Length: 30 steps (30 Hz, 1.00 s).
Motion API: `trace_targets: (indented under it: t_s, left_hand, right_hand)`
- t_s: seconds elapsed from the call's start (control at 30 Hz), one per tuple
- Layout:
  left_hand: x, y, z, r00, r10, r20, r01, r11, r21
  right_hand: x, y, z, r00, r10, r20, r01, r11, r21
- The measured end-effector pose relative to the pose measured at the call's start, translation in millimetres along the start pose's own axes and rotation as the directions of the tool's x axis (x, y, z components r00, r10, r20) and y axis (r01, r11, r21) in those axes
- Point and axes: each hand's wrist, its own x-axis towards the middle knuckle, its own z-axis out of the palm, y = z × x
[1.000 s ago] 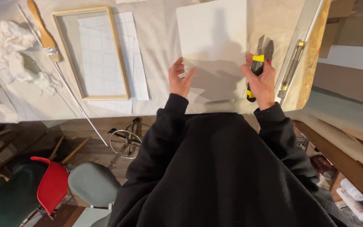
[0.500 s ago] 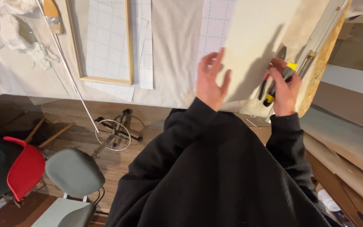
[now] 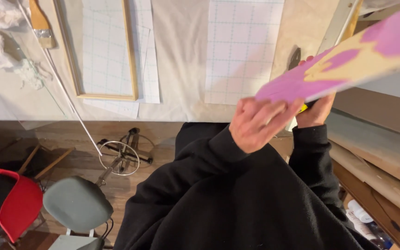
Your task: Assembling a picture frame, fitting spacers, cleaning with a brush, and preparing artwork.
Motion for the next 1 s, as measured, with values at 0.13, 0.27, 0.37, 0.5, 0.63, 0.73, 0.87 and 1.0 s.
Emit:
trace_targets:
  t_s: [0.13,0.27,0.37,0.5,0.63,0.73,0.87,1.0]
  left_hand:
    - [-3,9,-14,0.960,0.257,-0.106,-0.249,0.965,0.087]
    - [-18,7,-11,0.903,0.352,-0.247,-0.353,0.935,0.041]
    - [-22,3,-16,0.892,0.413,-0.182,-0.413,0.910,0.040]
    - [-21,1,-18,0.882,0.422,-0.211,-0.424,0.905,0.036]
    - [-20,-3,-25,0.879,0.419,-0.228,-0.430,0.903,0.000]
    - [-4,-10,-43,0.951,0.246,-0.190,-0.287,0.929,-0.233]
    - [-21,-39,-42,0.951,0.028,-0.308,-0.040,0.999,-0.032]
    - [-14,-52,-58,0.921,-0.163,-0.353,0.169,0.986,-0.016]
  right_hand:
    - [-5,4,-16,0.996,-0.083,-0.023,0.082,0.996,-0.026]
    - [-14,1,-36,0.991,-0.134,-0.003,0.133,0.982,-0.138]
    - [-12,11,-35,0.988,-0.148,0.046,0.154,0.968,-0.198]
    - [-8,24,-26,0.980,-0.155,0.125,0.184,0.944,-0.274]
    - [-7,36,-11,0.967,-0.149,0.207,0.215,0.913,-0.347]
    - [-4,40,-1,0.952,-0.155,0.265,0.255,0.881,-0.398]
    - [-9,41,24,0.931,-0.152,0.331,0.295,0.848,-0.441]
    - [-37,37,49,0.992,0.122,-0.040,-0.125,0.990,-0.067]
